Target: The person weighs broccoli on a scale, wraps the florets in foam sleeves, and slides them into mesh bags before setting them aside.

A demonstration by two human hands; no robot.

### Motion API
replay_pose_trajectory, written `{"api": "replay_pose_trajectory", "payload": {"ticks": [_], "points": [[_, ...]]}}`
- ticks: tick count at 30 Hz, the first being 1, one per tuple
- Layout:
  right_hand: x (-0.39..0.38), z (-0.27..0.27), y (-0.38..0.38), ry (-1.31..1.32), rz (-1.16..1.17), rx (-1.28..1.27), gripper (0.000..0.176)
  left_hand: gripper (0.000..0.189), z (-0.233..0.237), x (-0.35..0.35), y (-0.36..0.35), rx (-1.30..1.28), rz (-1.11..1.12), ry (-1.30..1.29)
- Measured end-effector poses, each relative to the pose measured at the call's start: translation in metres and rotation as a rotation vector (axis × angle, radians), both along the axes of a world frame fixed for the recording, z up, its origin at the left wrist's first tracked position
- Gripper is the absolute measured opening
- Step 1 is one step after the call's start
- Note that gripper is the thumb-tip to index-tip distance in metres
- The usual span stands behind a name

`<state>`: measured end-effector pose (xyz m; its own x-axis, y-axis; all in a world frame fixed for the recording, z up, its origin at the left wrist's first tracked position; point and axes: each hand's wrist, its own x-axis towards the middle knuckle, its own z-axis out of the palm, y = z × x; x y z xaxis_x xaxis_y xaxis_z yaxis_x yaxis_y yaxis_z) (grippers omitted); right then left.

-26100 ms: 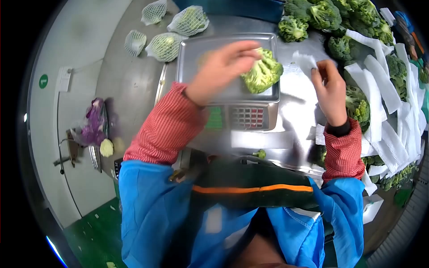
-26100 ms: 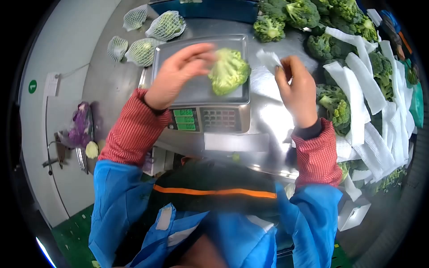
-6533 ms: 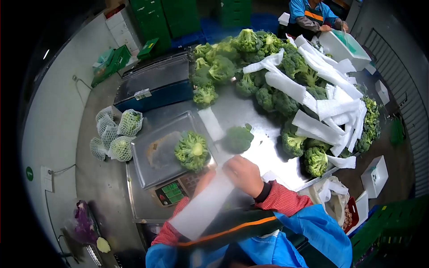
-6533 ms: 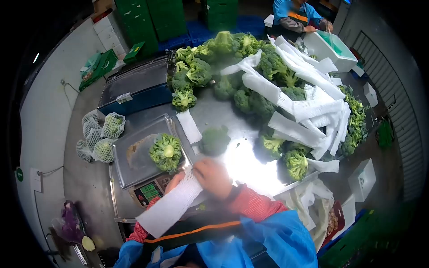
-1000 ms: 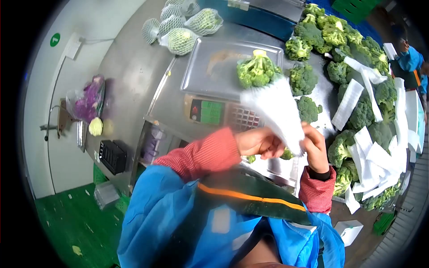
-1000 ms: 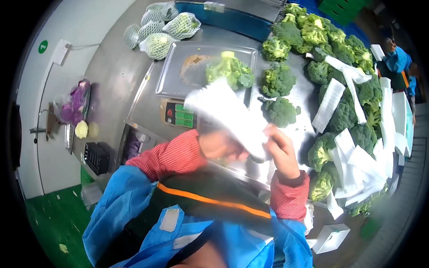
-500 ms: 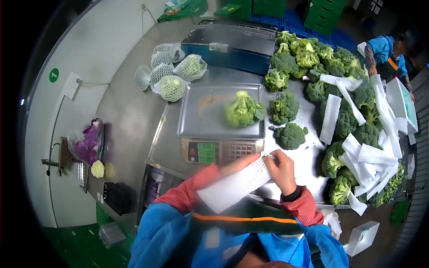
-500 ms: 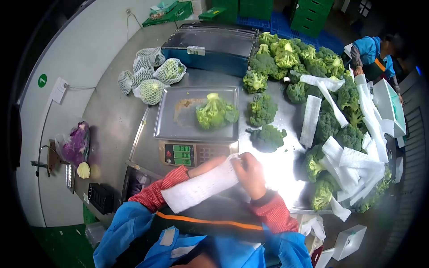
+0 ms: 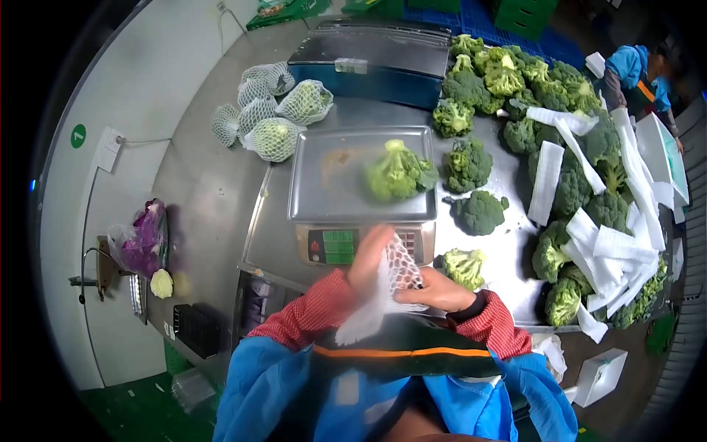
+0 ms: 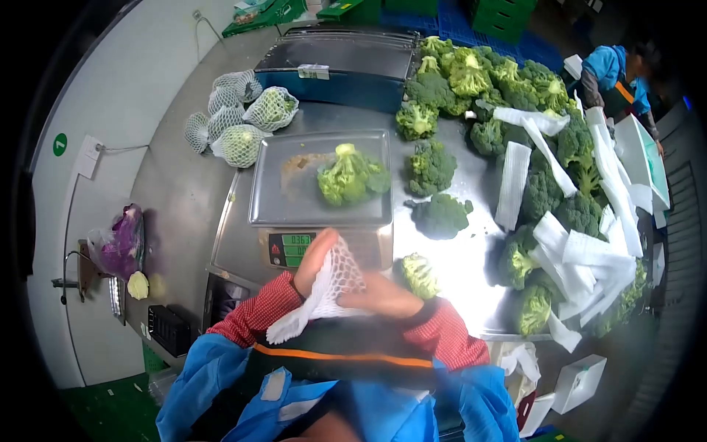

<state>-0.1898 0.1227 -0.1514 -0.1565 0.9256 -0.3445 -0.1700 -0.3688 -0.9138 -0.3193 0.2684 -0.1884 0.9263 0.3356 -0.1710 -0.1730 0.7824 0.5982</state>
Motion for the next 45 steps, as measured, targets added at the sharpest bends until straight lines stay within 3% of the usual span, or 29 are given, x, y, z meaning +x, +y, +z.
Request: {"api": "replay_pose_trajectory", "payload": {"ticks": [2, 3, 4, 5, 7, 9, 10, 11, 13, 15, 17, 19, 21, 22, 24, 25, 27, 28, 29, 31, 33, 35, 37, 38, 39, 40, 41, 43, 45], "points": [[0.019, -0.019, 0.001, 0.121, -0.206, 0.183, 0.034, 0.026, -0.011, -0.011, -0.002, 0.097, -0.050, 0.154], [0.032, -0.027, -0.001, 0.288, -0.340, 0.182, 0.032, 0.034, -0.006, -0.015, 0.001, 0.038, -0.181, 0.195], [0.042, -0.020, 0.002, 0.453, -0.470, 0.196, 0.029, 0.044, 0.026, -0.012, 0.003, -0.017, -0.313, 0.238], [0.048, 0.012, 0.006, 0.690, -0.636, 0.106, 0.028, 0.039, 0.042, -0.012, 0.018, -0.148, -0.479, 0.265], [0.060, 0.028, 0.014, 0.574, -0.619, 0.099, 0.026, 0.035, 0.038, -0.014, 0.046, 0.311, -0.631, 0.504], [0.079, 0.012, 0.024, 0.263, -0.647, 0.075, 0.016, 0.033, 0.041, -0.004, 0.078, 0.951, -0.476, 0.417], [0.080, 0.018, 0.036, 0.101, -0.775, 0.050, 0.006, 0.032, 0.055, 0.007, 0.095, 1.069, -0.380, 0.606], [0.091, 0.013, 0.045, -0.055, -0.853, 0.087, 0.010, 0.031, 0.069, 0.021, 0.113, 1.180, -0.279, 0.795], [0.105, 0.018, 0.074, -0.119, -0.946, 0.176, 0.017, 0.032, 0.045, 0.051, 0.152, 1.545, 0.094, 0.790], [0.120, 0.014, 0.101, -0.343, -0.918, 0.191, 0.028, 0.040, 0.018, 0.086, 0.190, 1.472, 0.083, 0.873], [0.168, -0.045, 0.122, -0.665, -0.641, -0.006, 0.055, 0.046, 0.011, 0.105, 0.199, 1.302, -0.008, 0.926], [0.169, -0.079, 0.134, -0.285, -0.731, -0.121, 0.064, 0.052, 0.010, 0.114, 0.191, 1.039, -0.181, 0.944], [0.156, -0.067, 0.125, -0.153, -0.752, -0.076, 0.069, 0.055, 0.007, 0.114, 0.180, 0.741, -0.234, 0.847], [0.140, -0.043, 0.115, -0.154, -0.779, -0.005, 0.067, 0.054, 0.006, 0.107, 0.175, 0.577, -0.203, 0.746], [0.134, -0.040, 0.097, 0.000, -0.746, -0.129, 0.055, 0.054, 0.006, 0.087, 0.156, 0.320, -0.146, 0.561], [0.126, -0.045, 0.089, 0.048, -0.775, -0.072, 0.050, 0.053, 0.009, 0.076, 0.142, 0.229, -0.116, 0.471], [0.101, -0.010, 0.069, 0.230, -0.828, -0.153, 0.043, 0.052, 0.002, 0.046, 0.122, 0.024, -0.089, 0.360], [0.094, -0.014, 0.059, 0.453, -0.809, -0.226, 0.040, 0.052, -0.003, 0.030, 0.115, -0.092, -0.093, 0.342], [0.090, -0.010, 0.045, 0.492, -0.717, -0.256, 0.036, 0.041, 0.013, 0.023, 0.100, 0.213, -0.142, 0.300], [0.078, -0.028, 0.026, 0.744, -0.713, -0.101, 0.044, 0.029, 0.033, 0.003, 0.077, 0.571, -0.224, 0.252], [0.071, -0.044, 0.009, 0.451, -0.609, -0.052, 0.047, 0.024, 0.034, -0.023, 0.062, 0.670, -0.284, 0.263], [0.047, -0.063, 0.003, 0.255, -0.398, -0.048, 0.044, 0.024, 0.031, -0.024, 0.056, 0.311, -0.329, 0.297], [0.030, -0.040, -0.002, 0.146, -0.138, 0.148, 0.054, 0.026, 0.036, -0.020, 0.051, 0.056, -0.287, 0.328], [0.026, -0.028, -0.001, 0.432, -0.239, -0.102, 0.051, 0.027, 0.047, -0.016, 0.047, -0.020, -0.224, 0.346], [0.026, -0.025, -0.001, 0.394, -0.257, -0.058, 0.050, 0.028, 0.054, -0.015, 0.046, -0.097, -0.157, 0.363], [0.027, -0.024, 0.000, 0.359, -0.271, -0.012, 0.050, 0.043, 0.037, -0.021, 0.054, 0.203, -0.170, 0.366], [0.027, -0.023, 0.003, 0.326, -0.277, 0.034, 0.049, 0.046, 0.035, -0.023, 0.055, 0.408, -0.066, 0.358], [0.025, -0.015, 0.019, 0.563, -0.385, 0.032, 0.046, 0.053, 0.036, -0.023, 0.061, 0.833, 0.162, 0.343], [0.025, -0.016, 0.037, 0.664, -0.440, 0.037, 0.044, 0.064, 0.047, -0.017, 0.063, 0.949, 0.025, 0.207]]}}
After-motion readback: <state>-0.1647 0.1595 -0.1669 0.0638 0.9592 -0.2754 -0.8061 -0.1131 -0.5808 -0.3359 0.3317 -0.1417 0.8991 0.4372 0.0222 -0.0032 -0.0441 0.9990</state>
